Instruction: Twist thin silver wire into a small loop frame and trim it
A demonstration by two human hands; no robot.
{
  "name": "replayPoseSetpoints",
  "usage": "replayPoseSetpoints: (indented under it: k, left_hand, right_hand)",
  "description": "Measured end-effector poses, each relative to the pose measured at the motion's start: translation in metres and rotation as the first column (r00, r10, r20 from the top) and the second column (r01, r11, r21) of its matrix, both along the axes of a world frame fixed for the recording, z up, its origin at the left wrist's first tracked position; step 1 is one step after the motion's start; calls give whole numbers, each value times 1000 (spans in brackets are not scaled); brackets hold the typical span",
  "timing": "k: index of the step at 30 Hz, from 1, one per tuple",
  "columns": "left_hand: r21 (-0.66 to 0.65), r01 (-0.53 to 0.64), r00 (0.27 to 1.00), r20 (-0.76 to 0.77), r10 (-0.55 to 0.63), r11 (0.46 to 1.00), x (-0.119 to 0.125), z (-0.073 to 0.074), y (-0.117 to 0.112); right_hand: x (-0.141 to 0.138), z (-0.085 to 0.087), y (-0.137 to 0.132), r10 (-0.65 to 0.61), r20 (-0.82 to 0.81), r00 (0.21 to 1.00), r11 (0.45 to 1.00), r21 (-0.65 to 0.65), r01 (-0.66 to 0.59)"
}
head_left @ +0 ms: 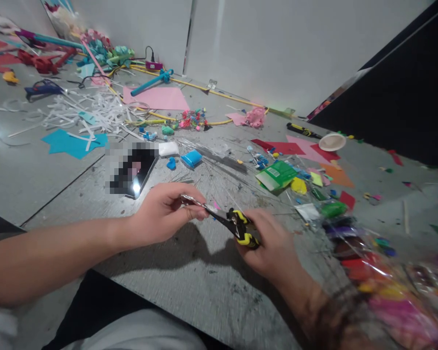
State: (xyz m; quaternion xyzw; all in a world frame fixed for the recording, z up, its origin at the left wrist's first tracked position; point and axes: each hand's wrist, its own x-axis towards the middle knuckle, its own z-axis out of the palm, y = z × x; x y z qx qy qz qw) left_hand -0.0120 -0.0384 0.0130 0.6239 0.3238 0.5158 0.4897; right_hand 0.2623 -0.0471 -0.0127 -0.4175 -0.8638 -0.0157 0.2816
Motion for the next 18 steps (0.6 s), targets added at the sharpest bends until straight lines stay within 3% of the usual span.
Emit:
replayPoseSetpoints:
  k: [6, 14, 18]
  left_hand:
    - [-8, 3, 1000, 5, -3, 1000, 0, 1, -2]
    - [-27, 5, 1000, -2, -5, 1000, 2, 0, -2]
    - [-53, 40, 999, 4, -40, 998, 2, 2, -2]
  right_hand:
    - [-3, 5, 0, -28, 26, 999, 999, -27, 29]
    - [-6, 6, 7, -16, 67, 998, 999, 52, 12]
    - [-7, 4, 7, -94, 42, 995, 996, 11, 93]
